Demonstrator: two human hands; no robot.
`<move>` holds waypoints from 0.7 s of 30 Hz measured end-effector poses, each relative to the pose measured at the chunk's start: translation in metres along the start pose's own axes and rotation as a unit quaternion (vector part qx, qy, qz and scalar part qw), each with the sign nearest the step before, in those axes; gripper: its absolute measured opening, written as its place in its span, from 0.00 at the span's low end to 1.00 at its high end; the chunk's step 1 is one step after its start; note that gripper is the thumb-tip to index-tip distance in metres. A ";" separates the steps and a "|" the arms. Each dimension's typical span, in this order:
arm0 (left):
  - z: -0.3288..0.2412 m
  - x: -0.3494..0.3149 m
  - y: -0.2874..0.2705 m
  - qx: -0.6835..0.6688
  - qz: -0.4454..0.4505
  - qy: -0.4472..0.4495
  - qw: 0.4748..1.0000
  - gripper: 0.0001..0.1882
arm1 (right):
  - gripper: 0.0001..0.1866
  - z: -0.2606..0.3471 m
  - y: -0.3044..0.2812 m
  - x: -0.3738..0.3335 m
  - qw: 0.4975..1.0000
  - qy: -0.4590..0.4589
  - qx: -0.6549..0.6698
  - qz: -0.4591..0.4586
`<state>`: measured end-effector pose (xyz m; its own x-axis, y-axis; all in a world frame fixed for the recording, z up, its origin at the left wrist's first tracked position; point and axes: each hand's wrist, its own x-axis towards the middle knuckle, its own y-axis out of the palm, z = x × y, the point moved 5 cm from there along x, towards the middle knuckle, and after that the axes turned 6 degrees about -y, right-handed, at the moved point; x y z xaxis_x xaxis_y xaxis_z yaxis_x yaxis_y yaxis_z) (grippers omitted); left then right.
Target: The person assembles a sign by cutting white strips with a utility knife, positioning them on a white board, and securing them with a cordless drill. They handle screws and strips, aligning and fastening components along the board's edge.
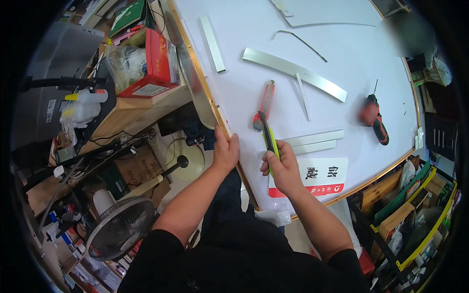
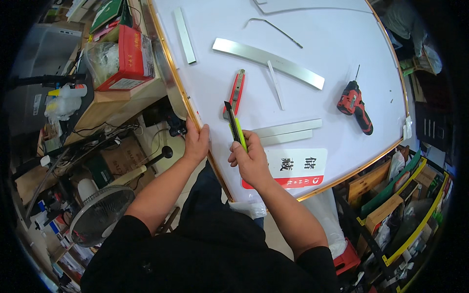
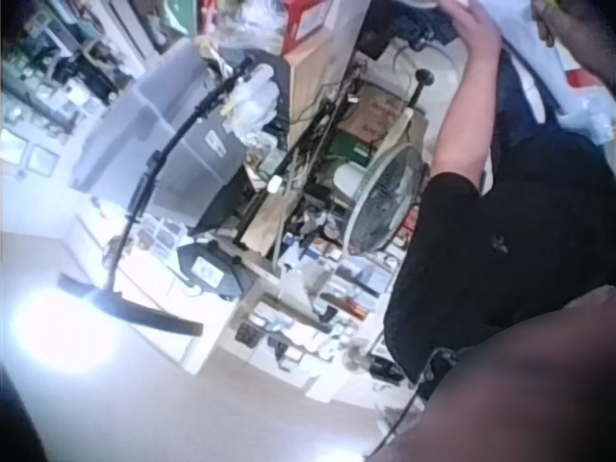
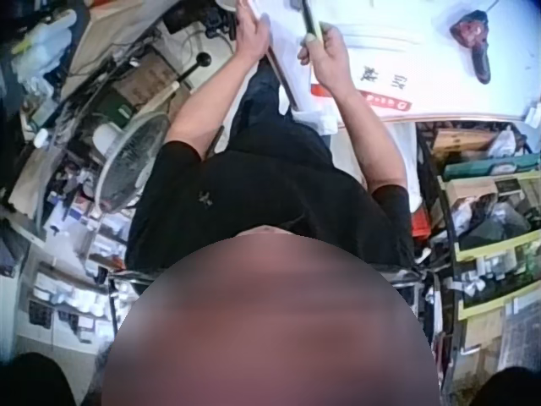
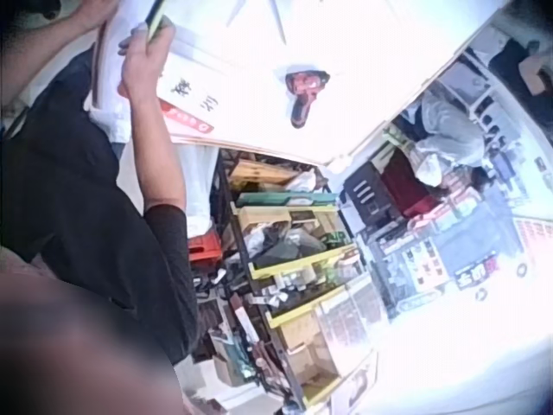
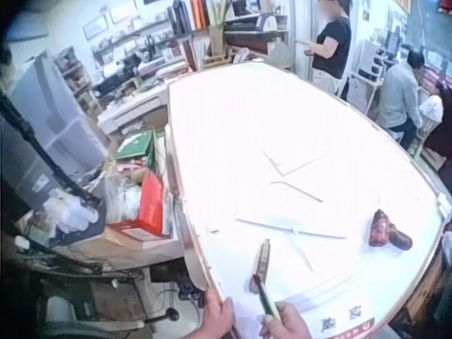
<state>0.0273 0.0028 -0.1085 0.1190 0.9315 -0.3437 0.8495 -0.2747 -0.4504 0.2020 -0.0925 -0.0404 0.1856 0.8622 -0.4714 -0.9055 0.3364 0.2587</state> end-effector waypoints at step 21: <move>0.006 0.000 0.010 -0.086 0.023 -0.072 0.993 0.49 | 0.20 -0.004 0.030 0.030 0.955 -0.113 -0.273 -0.031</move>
<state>0.0326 -0.0013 -0.1183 0.0963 0.8714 -0.4810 0.9216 -0.2606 -0.2876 0.1790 -0.0579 -0.0508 0.2674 0.9275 -0.2613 -0.9426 0.1955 -0.2705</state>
